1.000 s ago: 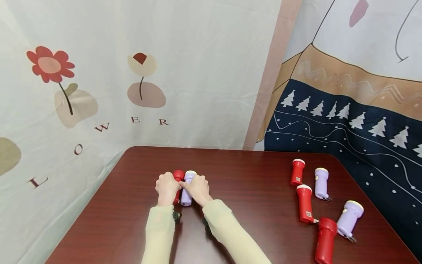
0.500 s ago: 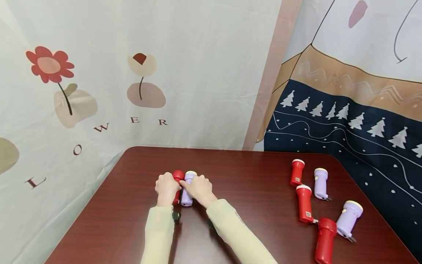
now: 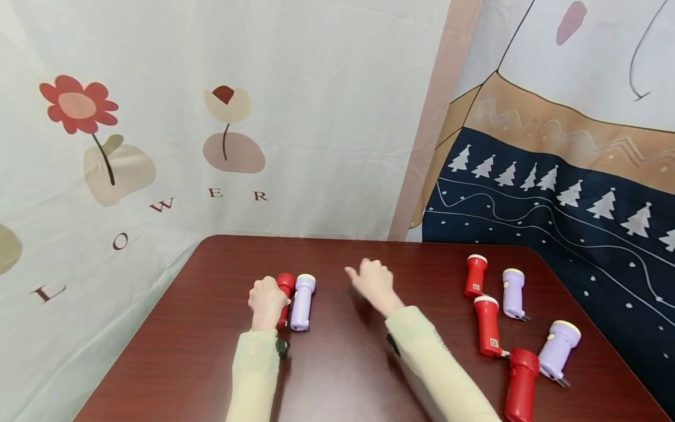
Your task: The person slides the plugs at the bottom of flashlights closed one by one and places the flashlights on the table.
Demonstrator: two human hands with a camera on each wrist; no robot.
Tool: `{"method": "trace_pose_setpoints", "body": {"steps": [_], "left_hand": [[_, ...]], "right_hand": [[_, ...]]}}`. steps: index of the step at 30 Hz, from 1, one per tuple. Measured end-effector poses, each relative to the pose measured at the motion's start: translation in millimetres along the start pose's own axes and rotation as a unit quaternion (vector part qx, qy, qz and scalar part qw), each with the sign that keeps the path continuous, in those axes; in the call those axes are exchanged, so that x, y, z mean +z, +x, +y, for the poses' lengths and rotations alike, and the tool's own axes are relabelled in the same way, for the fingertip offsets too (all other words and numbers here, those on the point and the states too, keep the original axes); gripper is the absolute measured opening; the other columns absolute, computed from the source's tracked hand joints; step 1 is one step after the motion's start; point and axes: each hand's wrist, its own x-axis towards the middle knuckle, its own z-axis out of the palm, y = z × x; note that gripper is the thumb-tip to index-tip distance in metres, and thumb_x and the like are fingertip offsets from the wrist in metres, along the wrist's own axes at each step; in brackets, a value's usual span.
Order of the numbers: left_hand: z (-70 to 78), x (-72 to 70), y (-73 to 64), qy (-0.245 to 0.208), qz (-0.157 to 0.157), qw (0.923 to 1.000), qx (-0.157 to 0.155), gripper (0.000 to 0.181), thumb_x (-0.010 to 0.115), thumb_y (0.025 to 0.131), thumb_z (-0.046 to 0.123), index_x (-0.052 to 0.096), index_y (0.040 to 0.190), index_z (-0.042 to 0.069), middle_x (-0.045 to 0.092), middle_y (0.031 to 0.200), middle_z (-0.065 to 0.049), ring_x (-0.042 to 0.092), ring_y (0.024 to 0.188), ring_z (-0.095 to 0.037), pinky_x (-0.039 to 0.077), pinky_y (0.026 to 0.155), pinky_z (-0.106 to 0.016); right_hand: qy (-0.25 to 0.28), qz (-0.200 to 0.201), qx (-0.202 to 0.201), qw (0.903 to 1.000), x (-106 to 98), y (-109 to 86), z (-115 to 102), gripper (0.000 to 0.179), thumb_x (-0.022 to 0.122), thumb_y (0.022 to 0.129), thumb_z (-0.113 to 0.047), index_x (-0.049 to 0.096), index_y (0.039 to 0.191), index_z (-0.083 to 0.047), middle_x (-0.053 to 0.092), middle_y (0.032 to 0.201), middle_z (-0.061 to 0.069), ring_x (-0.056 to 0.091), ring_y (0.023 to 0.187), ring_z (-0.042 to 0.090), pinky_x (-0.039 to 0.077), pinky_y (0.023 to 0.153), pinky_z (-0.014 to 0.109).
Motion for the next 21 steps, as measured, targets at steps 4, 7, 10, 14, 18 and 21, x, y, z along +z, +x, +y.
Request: {"method": "trace_pose_setpoints", "body": {"steps": [4,7,10,14,18,21], "left_hand": [[0.1,-0.3,0.4,0.001,-0.002,1.0000,-0.001,0.034,0.078,0.068,0.013,0.064,0.090,-0.010,0.066,0.088,-0.031,0.064,0.079,-0.047,0.053,0.061,-0.050],[-0.1,-0.7,0.3,0.001,-0.002,1.0000,-0.001,0.034,0.078,0.069,0.013,0.064,0.090,-0.010,0.066,0.087,-0.031,0.064,0.078,-0.047,0.053,0.061,-0.050],[-1.1,-0.8,0.2,0.002,-0.003,1.0000,-0.002,0.034,0.078,0.069,0.013,0.064,0.090,-0.010,0.066,0.087,-0.031,0.064,0.078,-0.046,0.053,0.061,-0.050],[-1.6,-0.7,-0.4,0.004,-0.003,1.0000,-0.001,0.033,0.077,0.069,0.013,0.064,0.090,-0.009,0.066,0.088,-0.031,0.064,0.079,-0.046,0.053,0.062,-0.050],[-1.1,-0.5,-0.7,0.005,0.000,1.0000,0.001,0.033,0.078,0.069,0.013,0.065,0.090,-0.009,0.066,0.089,-0.032,0.064,0.079,-0.047,0.053,0.062,-0.051],[-1.0,0.2,-0.1,0.006,0.000,1.0000,0.001,0.034,0.078,0.069,0.014,0.065,0.090,-0.009,0.066,0.090,-0.032,0.065,0.079,-0.047,0.053,0.062,-0.051]], "right_hand": [[0.000,0.024,0.032,0.9992,-23,13.6,44,0.046,0.057,0.090,-0.046,0.062,0.086,0.000,0.067,0.088,0.025,0.066,0.075,0.041,0.053,0.059,0.047],[-0.005,0.033,0.060,0.9976,-38,21.2,77,0.047,0.057,0.090,-0.042,0.062,0.096,0.004,0.066,0.096,0.029,0.065,0.082,0.045,0.053,0.066,0.052],[-0.014,0.040,0.086,0.9954,-50,26.5,109,0.049,0.056,0.090,-0.038,0.058,0.104,0.009,0.064,0.104,0.032,0.063,0.088,0.047,0.052,0.071,0.055],[-0.032,0.040,0.128,0.9905,-62,29.0,147,0.055,0.054,0.090,-0.034,0.051,0.114,0.015,0.055,0.113,0.036,0.057,0.098,0.051,0.049,0.076,0.058],[-0.036,0.008,0.186,0.9819,-72,28.5,175,0.066,0.051,0.090,-0.035,0.039,0.126,0.019,0.043,0.123,0.041,0.047,0.109,0.057,0.046,0.081,0.059],[-0.028,-0.025,0.220,0.9748,-77,26.6,191,0.071,0.049,0.091,-0.037,0.034,0.129,0.022,0.039,0.123,0.044,0.044,0.110,0.058,0.046,0.083,0.059]]}}
